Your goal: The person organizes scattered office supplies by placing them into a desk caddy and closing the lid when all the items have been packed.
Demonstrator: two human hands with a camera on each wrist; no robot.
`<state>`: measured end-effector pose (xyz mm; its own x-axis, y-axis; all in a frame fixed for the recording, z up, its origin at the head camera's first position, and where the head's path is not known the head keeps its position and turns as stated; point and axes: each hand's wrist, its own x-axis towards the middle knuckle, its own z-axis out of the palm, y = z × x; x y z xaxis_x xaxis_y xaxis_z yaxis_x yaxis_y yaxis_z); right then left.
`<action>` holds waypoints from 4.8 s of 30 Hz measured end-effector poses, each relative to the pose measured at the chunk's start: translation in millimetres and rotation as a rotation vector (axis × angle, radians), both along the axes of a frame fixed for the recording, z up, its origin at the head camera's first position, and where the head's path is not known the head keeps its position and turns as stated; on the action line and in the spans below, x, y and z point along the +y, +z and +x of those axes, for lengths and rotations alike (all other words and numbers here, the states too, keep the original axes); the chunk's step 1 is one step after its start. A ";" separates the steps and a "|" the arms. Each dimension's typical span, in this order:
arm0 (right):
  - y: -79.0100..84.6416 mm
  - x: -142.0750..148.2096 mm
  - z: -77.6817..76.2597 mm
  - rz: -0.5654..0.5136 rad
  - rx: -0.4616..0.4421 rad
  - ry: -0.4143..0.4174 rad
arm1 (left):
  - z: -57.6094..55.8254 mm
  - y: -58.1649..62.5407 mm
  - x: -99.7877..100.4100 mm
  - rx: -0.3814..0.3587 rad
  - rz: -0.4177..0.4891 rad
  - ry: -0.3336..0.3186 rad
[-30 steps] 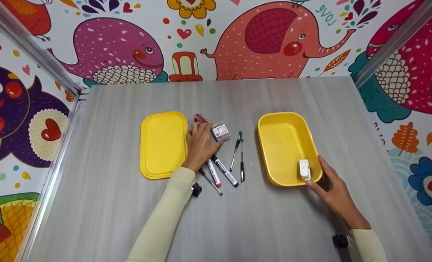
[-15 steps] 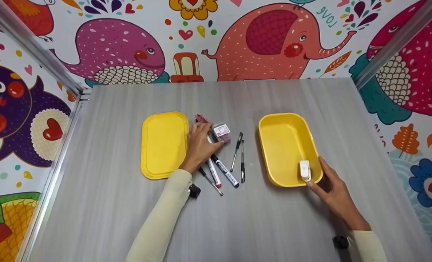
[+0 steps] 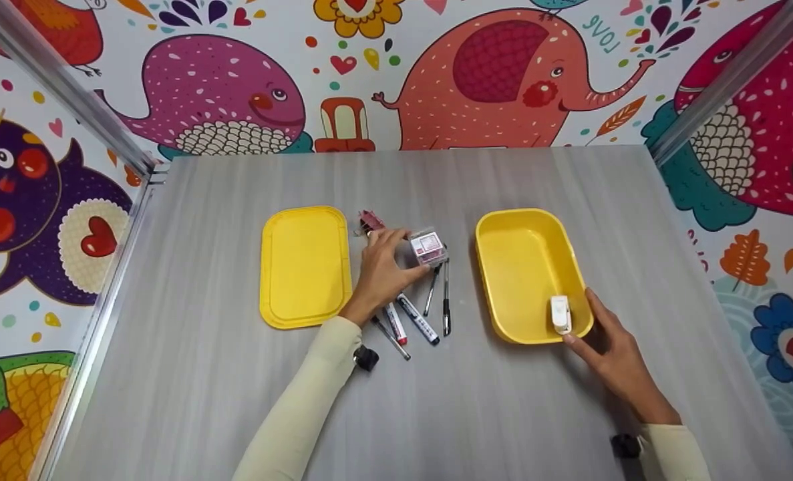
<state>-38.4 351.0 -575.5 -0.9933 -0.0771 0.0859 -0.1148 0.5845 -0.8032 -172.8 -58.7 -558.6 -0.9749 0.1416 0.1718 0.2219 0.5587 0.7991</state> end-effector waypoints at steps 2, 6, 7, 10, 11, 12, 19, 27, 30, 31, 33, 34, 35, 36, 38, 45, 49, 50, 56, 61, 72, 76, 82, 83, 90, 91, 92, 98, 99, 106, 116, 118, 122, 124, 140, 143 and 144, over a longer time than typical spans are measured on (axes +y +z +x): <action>0.1 -0.2 0.1 -0.009 0.006 0.003 | 2.7 0.6 4.0 0.014 0.002 -0.015; 0.8 -0.5 -0.2 0.000 -0.007 0.003 | 8.9 0.5 13.2 0.014 0.001 -0.035; 1.1 -0.6 -0.1 0.003 -0.010 0.001 | 10.2 0.6 15.5 0.010 -0.001 -0.039; 1.8 -0.8 0.2 0.006 -0.013 0.000 | 13.1 1.5 21.4 -0.009 -0.006 -0.056; 1.7 -0.7 0.2 0.002 -0.009 0.003 | 13.6 1.7 23.2 -0.013 -0.006 -0.063; 1.5 -0.5 0.2 -0.003 -0.004 0.006 | 13.9 1.8 24.9 -0.015 -0.007 -0.068; 2.1 -0.7 1.1 -0.010 0.002 0.008 | 15.7 0.0 33.7 -0.013 -0.011 -0.083; 0.7 0.2 0.6 0.017 -0.006 -0.007 | 19.9 2.4 42.2 0.005 0.004 -0.116; 0.6 0.5 0.3 0.011 0.001 -0.001 | 21.2 3.0 45.0 0.020 0.001 -0.124; 0.8 0.5 0.4 0.010 0.003 -0.001 | 21.7 3.3 45.9 0.022 -0.001 -0.127; 1.1 0.5 0.5 0.011 0.005 -0.002 | 23.1 4.3 47.7 0.029 -0.004 -0.131; 1.2 0.4 0.5 0.015 0.005 -0.003 | 23.8 4.7 48.6 0.033 -0.007 -0.132; 1.0 0.3 0.4 0.018 0.004 -0.003 | 24.7 5.4 49.4 0.035 -0.010 -0.134; 1.0 0.2 0.2 0.021 0.002 -0.004 | 25.3 5.9 50.2 0.038 -0.012 -0.137; 1.0 -0.1 0.1 0.028 -0.004 -0.005 | 26.4 6.8 51.9 0.036 -0.013 -0.144; 2.2 0.2 0.9 0.035 -0.011 -0.003 | 29.1 11.9 58.7 0.032 -0.022 -0.168; 2.3 0.4 0.9 0.032 -0.008 -0.001 | 32.4 15.5 63.4 0.016 -0.035 -0.183; 2.3 0.4 0.9 0.032 -0.009 -0.001 | 33.2 16.0 64.6 0.014 -0.040 -0.187; 1.8 -0.3 0.6 0.006 -0.011 0.001 | 37.2 14.6 71.9 0.062 -0.047 -0.215; 1.2 -0.1 0.3 0.012 -0.010 0.001 | 41.4 11.9 76.6 0.058 -0.064 -0.236; 0.7 0.5 0.7 0.014 -0.013 0.004 | 46.5 12.1 85.5 0.041 -0.093 -0.269; 2.1 0.2 0.4 0.012 -0.016 0.008 | 47.7 13.0 88.9 0.059 -0.102 -0.280; 2.0 -0.4 -0.2 0.010 -0.015 0.003 | 49.5 13.5 93.7 0.070 -0.107 -0.302; 2.1 -0.6 -0.4 0.010 -0.014 0.002 | 49.5 13.5 94.4 0.072 -0.111 -0.306; 1.4 -0.9 -1.1 0.018 -0.021 -0.008 | 49.8 12.0 99.6 0.084 -0.143 -0.318; 1.2 -0.9 -1.2 0.018 -0.024 -0.009 | 50.1 11.8 100.4 0.081 -0.143 -0.319; 1.2 -0.9 -1.1 0.018 -0.028 -0.009 | 50.4 11.5 101.2 0.078 -0.144 -0.320; 1.6 -1.1 -0.7 0.024 -0.038 -0.016 | 51.9 8.6 106.3 0.068 -0.133 -0.310; 2.0 -1.3 -0.8 0.023 -0.041 -0.016 | 52.1 8.0 107.1 0.070 -0.134 -0.307; 3.9 -2.0 -1.2 0.017 -0.053 -0.014 | 51.8 7.7 111.5 0.093 -0.146 -0.306; 2.2 -2.4 -1.5 0.024 -0.073 -0.004 | 50.7 5.4 118.7 0.099 -0.128 -0.365; 2.2 -2.8 -1.7 0.026 -0.073 -0.002 | 50.4 4.0 119.9 0.102 -0.130 -0.375; 2.5 -3.3 -1.8 0.028 -0.076 -0.003 | 49.3 1.8 122.6 0.100 -0.148 -0.392; 2.8 -3.7 -1.7 0.028 -0.077 -0.004 | 48.9 1.0 123.9 0.096 -0.163 -0.400; 1.1 0.0 -1.3 0.023 -0.029 0.006 | 49.9 2.6 141.5 0.084 -0.333 -0.435; 1.3 0.1 -1.1 0.006 -0.010 0.010 | 49.1 4.5 144.1 0.089 -0.365 -0.446; 1.6 0.0 -1.0 0.004 -0.007 0.011 | 48.7 5.4 144.8 0.091 -0.377 -0.453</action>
